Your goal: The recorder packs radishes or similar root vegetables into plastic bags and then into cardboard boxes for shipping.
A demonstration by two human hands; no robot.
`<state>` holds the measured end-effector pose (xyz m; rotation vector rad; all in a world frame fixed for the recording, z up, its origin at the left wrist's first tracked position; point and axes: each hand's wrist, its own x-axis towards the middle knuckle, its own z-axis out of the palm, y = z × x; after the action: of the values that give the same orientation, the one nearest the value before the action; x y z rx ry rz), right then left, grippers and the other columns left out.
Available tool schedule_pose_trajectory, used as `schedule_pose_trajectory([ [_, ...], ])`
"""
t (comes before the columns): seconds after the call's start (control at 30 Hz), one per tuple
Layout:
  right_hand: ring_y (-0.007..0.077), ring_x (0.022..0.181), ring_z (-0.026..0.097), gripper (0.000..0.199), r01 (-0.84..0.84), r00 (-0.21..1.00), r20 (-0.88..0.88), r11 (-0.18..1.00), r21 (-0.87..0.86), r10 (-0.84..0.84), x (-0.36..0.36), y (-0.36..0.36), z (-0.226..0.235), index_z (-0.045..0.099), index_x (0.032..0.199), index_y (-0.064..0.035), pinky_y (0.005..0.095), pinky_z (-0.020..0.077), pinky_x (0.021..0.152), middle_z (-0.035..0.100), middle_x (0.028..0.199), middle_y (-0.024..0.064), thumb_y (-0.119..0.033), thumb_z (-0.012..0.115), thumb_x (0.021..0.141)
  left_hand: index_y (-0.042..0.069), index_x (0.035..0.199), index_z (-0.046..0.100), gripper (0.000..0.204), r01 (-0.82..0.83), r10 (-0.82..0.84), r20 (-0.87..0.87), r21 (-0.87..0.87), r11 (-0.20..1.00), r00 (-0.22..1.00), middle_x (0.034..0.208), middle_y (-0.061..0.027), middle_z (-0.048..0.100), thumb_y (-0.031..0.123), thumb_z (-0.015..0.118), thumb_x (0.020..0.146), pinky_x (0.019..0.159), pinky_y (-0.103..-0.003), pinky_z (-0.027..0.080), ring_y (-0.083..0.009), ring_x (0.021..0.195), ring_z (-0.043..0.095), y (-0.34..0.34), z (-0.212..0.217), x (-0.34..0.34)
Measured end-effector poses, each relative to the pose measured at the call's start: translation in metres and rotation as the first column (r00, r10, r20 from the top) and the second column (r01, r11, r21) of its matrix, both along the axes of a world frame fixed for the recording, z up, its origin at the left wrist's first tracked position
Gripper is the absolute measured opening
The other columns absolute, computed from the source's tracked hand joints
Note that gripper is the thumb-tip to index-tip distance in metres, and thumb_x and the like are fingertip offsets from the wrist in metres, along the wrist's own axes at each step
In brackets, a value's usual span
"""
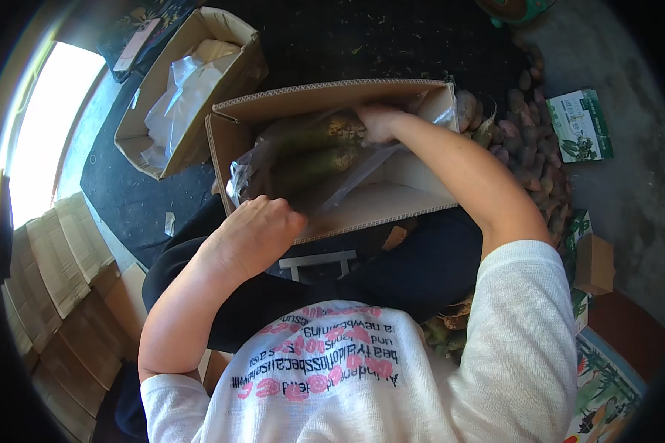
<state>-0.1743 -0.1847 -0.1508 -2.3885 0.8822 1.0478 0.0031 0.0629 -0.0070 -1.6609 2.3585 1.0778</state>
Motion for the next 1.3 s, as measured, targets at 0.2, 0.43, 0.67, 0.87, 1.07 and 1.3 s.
schedule_pose_trajectory([
  [0.2,0.0314,0.131,0.048,0.066,-0.32,0.816,-0.482,0.944,0.083,0.319,-0.015,0.027,0.04,0.05,0.142,-0.0122,0.049,0.041,0.106,0.055,0.139,0.0135,-0.015,0.072,0.079,0.006,0.087,0.069,0.006,0.004,0.005,0.08,-0.11,0.994,0.997,0.075,-0.0126,0.068,0.005,0.064,0.084,0.074,-0.04,0.057,-0.0317,0.077,0.07,0.0,0.003,0.001],
  [0.43,0.0285,0.13,0.047,0.038,-0.557,0.742,-0.408,0.828,0.067,0.532,-0.054,0.04,0.086,0.066,0.126,-0.0143,0.0467,0.0421,0.102,0.062,0.129,0.006,-0.023,0.06,0.09,-0.001,0.108,0.059,0.028,-0.421,0.521,0.127,-0.444,0.791,0.844,0.107,-0.0222,0.054,0.01,0.07,0.085,0.07,-0.044,0.056,-0.0373,0.079,0.068,-0.022,0.003,0.004],
  [0.67,0.0296,0.103,0.062,0.04,-0.421,0.903,-0.155,0.896,-0.142,0.4,-0.057,0.033,0.146,0.073,0.097,-0.0074,0.0429,0.0483,0.09,0.07,0.095,0.0114,-0.044,0.057,0.094,0.004,0.092,0.069,0.017,-0.308,0.382,0.49,-0.228,0.924,0.783,0.083,-0.0157,0.067,0.014,0.074,0.079,0.065,-0.043,0.055,-0.0339,0.076,0.069,-0.039,0.007,0.011],
  [0.87,0.0283,0.096,0.063,0.022,-0.37,0.919,0.062,0.906,-0.206,0.389,-0.095,0.02,0.163,0.071,0.085,-0.0063,0.0415,0.0495,0.086,0.065,0.088,0.0097,-0.027,0.063,0.087,0.007,0.074,0.069,0.018,-0.302,0.614,0.292,-0.669,0.679,0.733,0.081,-0.0088,0.07,0.019,0.063,0.087,0.066,-0.044,0.051,-0.03,0.079,0.071,-0.054,-0.005,0.013],
  [1.07,0.0231,0.094,0.062,0.009,-0.391,0.848,0.223,0.852,-0.348,0.481,-0.126,0.029,0.16,0.069,0.082,-0.0094,0.039,0.0487,0.088,0.061,0.086,0.0061,-0.014,0.061,0.08,0.004,0.079,0.066,0.023,-0.68,0.8,0.0,-0.528,0.51,0.6,0.084,-0.0133,0.068,0.024,0.063,0.09,0.074,-0.05,0.05,-0.0399,0.085,0.066,-0.062,-0.005,0.005],
  [1.3,0.0229,0.094,0.06,0.009,-0.367,0.833,0.27,0.847,-0.385,0.483,-0.121,0.024,0.17,0.068,0.081,-0.0093,0.0372,0.0471,0.089,0.059,0.085,0.0055,-0.014,0.062,0.078,0.001,0.087,0.067,0.022,-0.752,0.686,-0.393,-0.559,0.35,0.612,0.083,-0.0195,0.065,0.022,0.063,0.093,0.07,-0.046,0.05,-0.0438,0.079,0.063,-0.072,-0.004,0.006],
])
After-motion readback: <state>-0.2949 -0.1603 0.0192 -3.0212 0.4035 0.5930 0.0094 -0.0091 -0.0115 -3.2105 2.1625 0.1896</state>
